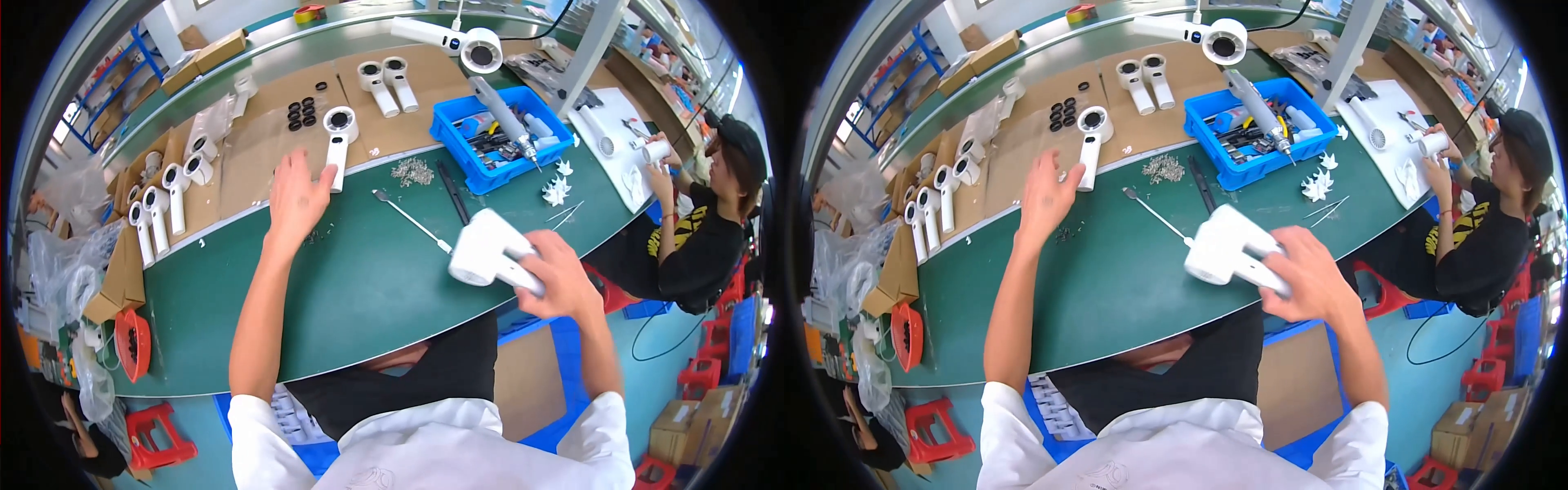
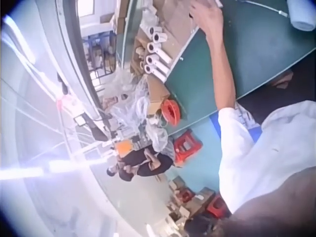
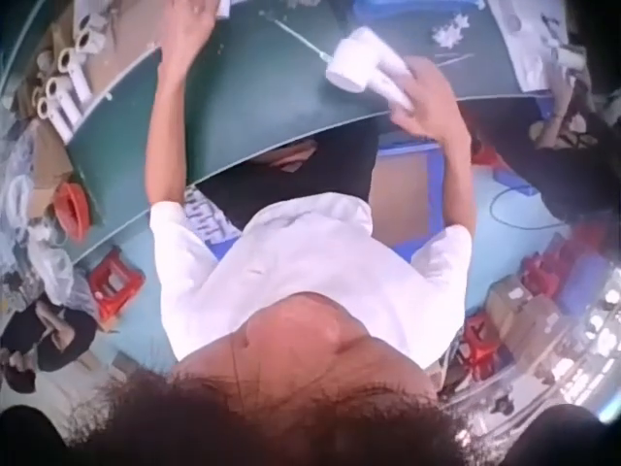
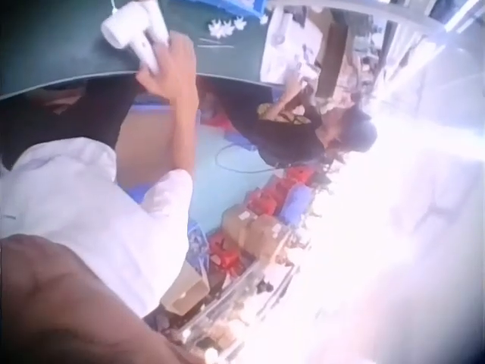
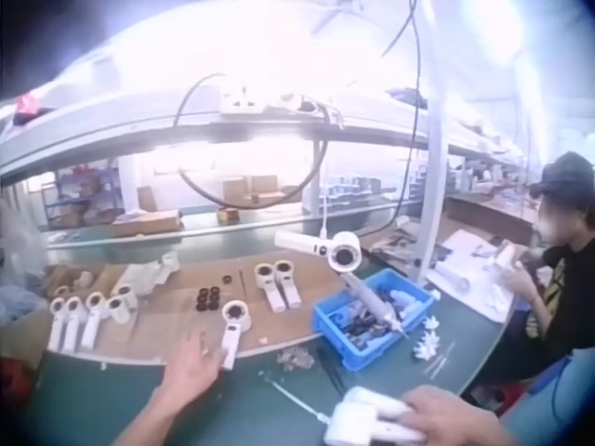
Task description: The person assembles a portable fan by fitting casing parts together, adjusting wires inside the handle using tweezers, testing the digital display and controls by hand, and driving a screw into the base using a power screwdriver.
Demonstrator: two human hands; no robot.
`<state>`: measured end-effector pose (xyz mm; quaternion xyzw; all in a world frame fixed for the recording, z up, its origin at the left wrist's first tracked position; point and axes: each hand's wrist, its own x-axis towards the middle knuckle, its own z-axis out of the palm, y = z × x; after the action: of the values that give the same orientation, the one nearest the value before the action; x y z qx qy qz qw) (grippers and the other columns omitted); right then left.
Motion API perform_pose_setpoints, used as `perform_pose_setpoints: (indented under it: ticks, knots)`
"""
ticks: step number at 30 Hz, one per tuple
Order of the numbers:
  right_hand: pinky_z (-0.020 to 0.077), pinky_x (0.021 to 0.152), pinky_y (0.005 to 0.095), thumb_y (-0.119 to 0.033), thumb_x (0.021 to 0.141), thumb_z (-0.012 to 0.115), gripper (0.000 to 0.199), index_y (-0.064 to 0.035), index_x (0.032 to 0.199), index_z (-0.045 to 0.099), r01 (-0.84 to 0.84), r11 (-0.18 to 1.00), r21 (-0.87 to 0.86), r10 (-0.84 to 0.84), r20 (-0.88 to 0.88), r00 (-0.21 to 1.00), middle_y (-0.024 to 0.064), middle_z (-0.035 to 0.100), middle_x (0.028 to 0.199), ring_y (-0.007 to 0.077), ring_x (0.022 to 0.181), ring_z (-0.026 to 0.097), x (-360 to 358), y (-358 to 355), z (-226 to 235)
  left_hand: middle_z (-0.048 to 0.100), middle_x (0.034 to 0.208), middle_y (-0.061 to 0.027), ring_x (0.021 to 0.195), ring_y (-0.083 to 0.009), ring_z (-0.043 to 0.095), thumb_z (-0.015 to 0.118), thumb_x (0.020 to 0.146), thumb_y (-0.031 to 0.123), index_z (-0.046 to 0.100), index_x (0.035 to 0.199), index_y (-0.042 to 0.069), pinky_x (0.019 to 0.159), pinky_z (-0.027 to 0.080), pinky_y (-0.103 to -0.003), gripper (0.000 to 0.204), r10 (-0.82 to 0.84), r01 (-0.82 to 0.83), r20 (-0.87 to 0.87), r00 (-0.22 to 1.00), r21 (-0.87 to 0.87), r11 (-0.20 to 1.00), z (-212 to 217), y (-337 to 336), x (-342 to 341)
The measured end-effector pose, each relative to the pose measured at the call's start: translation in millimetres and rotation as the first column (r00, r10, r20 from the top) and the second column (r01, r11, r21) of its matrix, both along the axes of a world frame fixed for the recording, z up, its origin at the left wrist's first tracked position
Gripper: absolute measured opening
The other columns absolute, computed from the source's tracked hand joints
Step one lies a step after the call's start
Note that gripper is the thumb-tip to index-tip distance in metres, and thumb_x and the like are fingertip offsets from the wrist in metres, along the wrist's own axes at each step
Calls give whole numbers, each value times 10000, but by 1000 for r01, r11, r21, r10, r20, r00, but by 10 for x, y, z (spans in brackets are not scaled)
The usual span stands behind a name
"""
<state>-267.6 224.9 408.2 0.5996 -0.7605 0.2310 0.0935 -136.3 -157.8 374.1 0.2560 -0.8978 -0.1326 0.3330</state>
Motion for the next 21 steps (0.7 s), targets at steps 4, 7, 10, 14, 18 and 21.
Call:
perform_pose_setpoints:
  ticks: [4,7,10,14,18,21]
  knots:
    - [477,830,432,-198,588,706,296,-41,815,601,-227,945,234,237,-15,971,197,548,1045,372,970,552,-219,-117,-15,597,1037,-242,945,-412,591,645,849,421,519,1078,-62,812,472,-470,550,19,-32,149,989,88,996,-61,-118,-472]
    - [474,828,415,-203,596,703,260,-52,777,594,-371,888,272,381,15,924,176,550,1048,349,972,554,-278,-169,-48,608,995,-249,940,-410,597,630,849,422,535,997,-60,812,469,-473,513,-4,-55,306,952,185,981,-56,-150,-604]
    - [471,832,410,-209,604,702,255,-53,771,590,-443,858,259,456,14,890,167,549,1040,336,966,554,-223,-280,-22,616,964,-249,929,-404,602,597,864,392,544,919,-58,807,468,-469,457,-19,-27,272,962,163,986,-34,-154,-631]
    - [467,839,403,-218,618,699,248,-56,772,593,-459,848,265,471,21,882,159,546,1035,327,965,552,-98,-443,-16,612,933,-222,898,-361,613,573,873,369,569,940,-67,798,471,-456,441,-36,-3,140,990,268,964,70,-82,-548]
    - [460,858,403,-220,633,696,240,-55,773,592,-438,850,292,452,21,892,156,544,1040,325,976,547,-162,-521,-15,622,937,-164,789,-234,648,617,881,315,543,1050,-70,678,524,-369,427,-127,166,-107,986,679,715,287,84,-258]
    - [448,908,422,-224,637,696,243,-50,769,591,-450,851,269,471,-14,882,160,546,1070,332,1020,542,-205,-586,-68,619,964,-148,720,-168,641,663,877,249,453,1142,-58,566,535,-282,456,-69,459,-469,881,808,368,231,330,28]
